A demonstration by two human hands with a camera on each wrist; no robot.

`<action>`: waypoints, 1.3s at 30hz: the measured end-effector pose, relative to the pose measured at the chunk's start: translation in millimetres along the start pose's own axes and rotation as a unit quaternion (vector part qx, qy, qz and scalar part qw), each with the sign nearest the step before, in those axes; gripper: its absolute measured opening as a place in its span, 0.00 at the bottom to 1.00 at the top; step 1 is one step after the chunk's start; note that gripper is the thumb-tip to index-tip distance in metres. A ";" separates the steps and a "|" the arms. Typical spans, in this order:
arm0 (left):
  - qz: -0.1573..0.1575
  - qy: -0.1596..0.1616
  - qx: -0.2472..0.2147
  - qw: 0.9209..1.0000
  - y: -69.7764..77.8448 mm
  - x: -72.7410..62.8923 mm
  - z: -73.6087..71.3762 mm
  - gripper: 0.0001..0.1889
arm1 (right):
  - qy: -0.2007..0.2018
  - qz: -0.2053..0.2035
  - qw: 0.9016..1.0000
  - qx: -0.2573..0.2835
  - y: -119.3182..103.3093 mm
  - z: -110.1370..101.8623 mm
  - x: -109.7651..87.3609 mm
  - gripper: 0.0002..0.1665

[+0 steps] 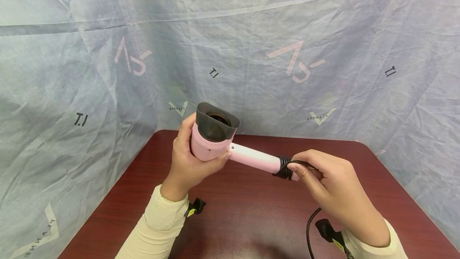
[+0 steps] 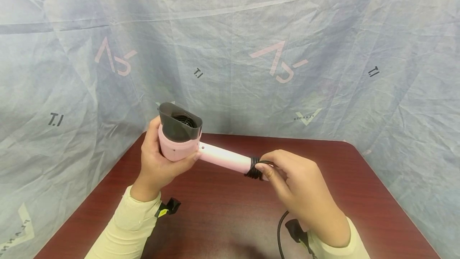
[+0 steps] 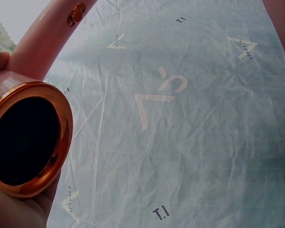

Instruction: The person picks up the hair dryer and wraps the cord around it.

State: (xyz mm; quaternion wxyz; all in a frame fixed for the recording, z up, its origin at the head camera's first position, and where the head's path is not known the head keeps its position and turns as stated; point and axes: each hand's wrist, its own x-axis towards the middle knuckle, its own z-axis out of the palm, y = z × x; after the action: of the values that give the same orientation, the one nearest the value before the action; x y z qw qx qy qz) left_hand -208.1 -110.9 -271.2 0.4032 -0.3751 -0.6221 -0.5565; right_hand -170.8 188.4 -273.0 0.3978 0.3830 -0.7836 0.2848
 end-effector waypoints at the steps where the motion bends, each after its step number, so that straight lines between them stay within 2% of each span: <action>1: 0.000 -0.002 -0.002 1.000 0.0 0.1 0.1 0.44 | 0.000 0.001 1.000 0.000 0.1 -0.2 0.0 0.12; 11: -0.005 -0.014 -0.003 1.000 -2.2 -3.1 -1.5 0.46 | 0.004 0.000 1.000 0.008 4.1 -2.1 0.9 0.15; 20: -0.015 -0.021 -0.018 1.000 -24.6 -11.4 -4.6 0.48 | 0.011 0.006 1.000 0.009 5.5 -3.7 1.3 0.17; 30: -0.010 -0.027 -0.033 0.999 -24.6 -11.2 -5.0 0.47 | 0.009 0.019 1.000 0.012 7.7 -5.3 -0.2 0.19; 39: -0.006 -0.036 -0.037 0.999 -24.8 -11.4 -6.3 0.46 | -0.015 0.045 0.999 0.015 15.0 -7.3 -4.3 0.21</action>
State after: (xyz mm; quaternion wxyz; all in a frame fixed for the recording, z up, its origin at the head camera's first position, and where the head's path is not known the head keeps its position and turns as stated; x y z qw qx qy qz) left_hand -225.7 -119.9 -291.0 0.3629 -0.4064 -0.6172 -0.5677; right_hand -178.6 203.7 -274.9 0.3673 0.3574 -0.8014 0.3084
